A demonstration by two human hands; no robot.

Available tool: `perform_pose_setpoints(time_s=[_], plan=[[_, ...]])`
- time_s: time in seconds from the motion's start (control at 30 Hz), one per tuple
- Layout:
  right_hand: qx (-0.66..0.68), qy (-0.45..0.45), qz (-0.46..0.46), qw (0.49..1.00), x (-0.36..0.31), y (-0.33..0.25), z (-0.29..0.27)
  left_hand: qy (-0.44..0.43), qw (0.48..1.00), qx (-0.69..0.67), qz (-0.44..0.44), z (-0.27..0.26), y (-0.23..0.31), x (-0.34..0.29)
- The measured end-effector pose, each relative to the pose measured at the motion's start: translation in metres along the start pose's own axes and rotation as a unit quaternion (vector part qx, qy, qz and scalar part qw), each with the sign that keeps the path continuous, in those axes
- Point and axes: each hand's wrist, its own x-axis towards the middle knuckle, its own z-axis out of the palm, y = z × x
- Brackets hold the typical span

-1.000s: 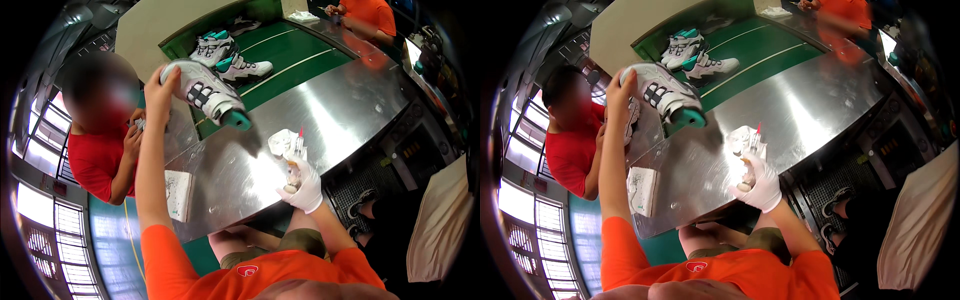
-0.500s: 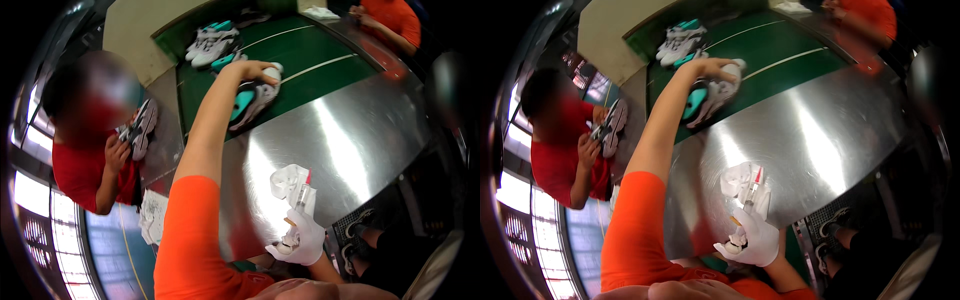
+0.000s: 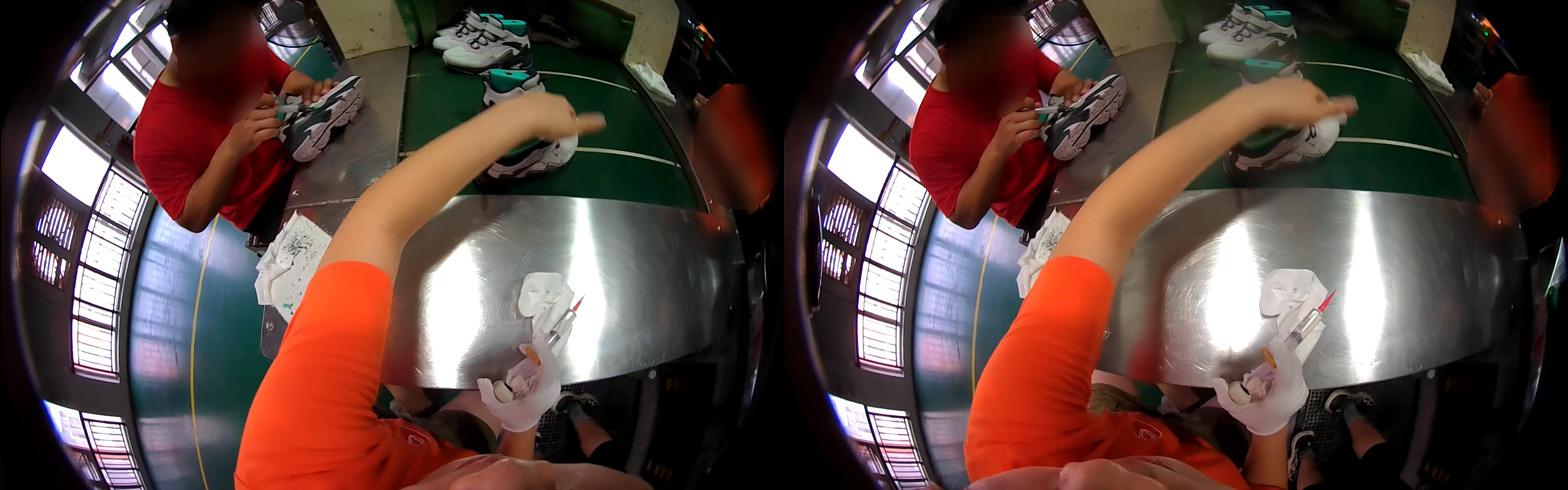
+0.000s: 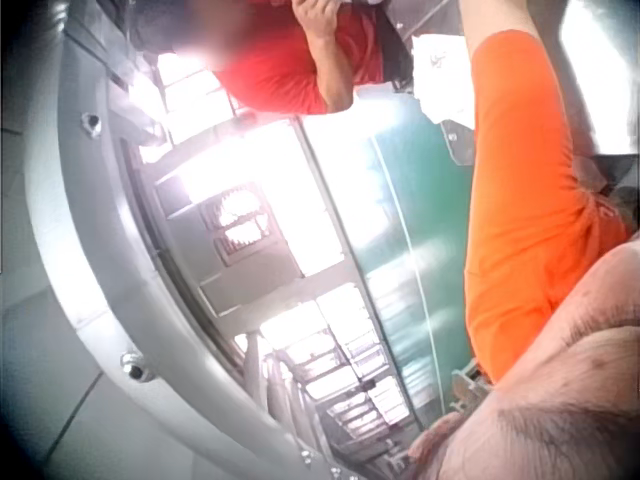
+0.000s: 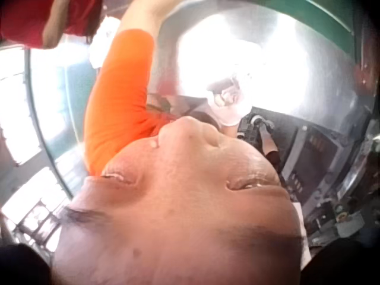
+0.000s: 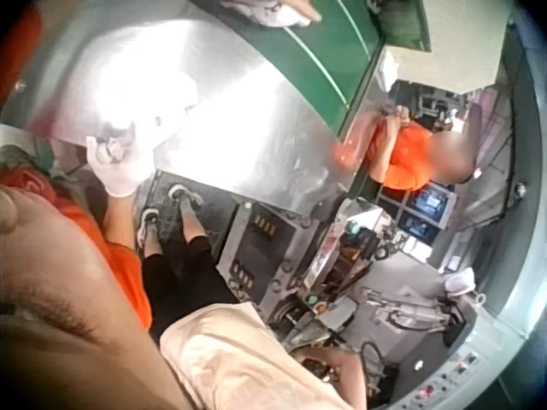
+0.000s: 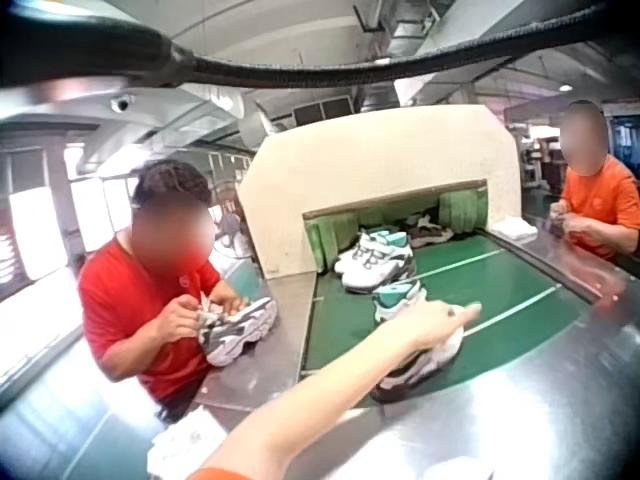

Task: The person applies glue to the sole of a white and pink sneaker using a syringe. They hold the shoe with one hand and carefully inject the adhesive into the seam between the sole and the upper. The person repeats this process on multiple shoes, moving them along a metal table in a factory setting.

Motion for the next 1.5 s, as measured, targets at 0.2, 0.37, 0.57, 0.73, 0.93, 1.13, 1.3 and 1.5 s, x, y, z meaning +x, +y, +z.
perform_pose_setpoints(time_s=[0.2, 0.37, 0.57, 0.73, 0.93, 1.13, 1.3, 1.5], plan=[[-0.064, 0.036, -0.032, 0.997, 0.01, -0.005, 0.006, 0.201, 0.969, 0.13, 0.066, 0.059, -0.025, -0.033], [-0.028, 0.027, 0.033, 0.999, 0.007, -0.012, 0.006, 0.145, 0.971, 0.084, 0.172, 0.044, -0.031, -0.038], [-0.035, 0.047, 0.042, 0.997, 0.006, -0.015, 0.013, 0.212, 0.969, 0.108, 0.07, 0.055, -0.03, -0.02], [-0.065, 0.059, 0.095, 0.992, -0.004, -0.004, 0.013, 0.432, 0.869, 0.202, 0.131, 0.103, -0.008, -0.049], [-0.091, 0.113, 0.052, 0.988, 0.005, -0.013, 0.029, 0.237, 0.924, -0.062, 0.292, 0.118, 0.005, -0.248], [-0.155, 0.116, 0.059, 0.979, 0.004, -0.026, 0.039, 0.238, 0.91, -0.175, 0.291, 0.146, -0.011, -0.353], [-0.192, 0.141, 0.044, 0.97, 0.001, -0.021, 0.042, 0.279, 0.906, -0.159, 0.275, 0.144, -0.012, -0.353], [-0.244, 0.149, 0.051, 0.957, -0.001, -0.018, 0.042, 0.291, 0.906, -0.141, 0.272, 0.152, -0.019, -0.354]])
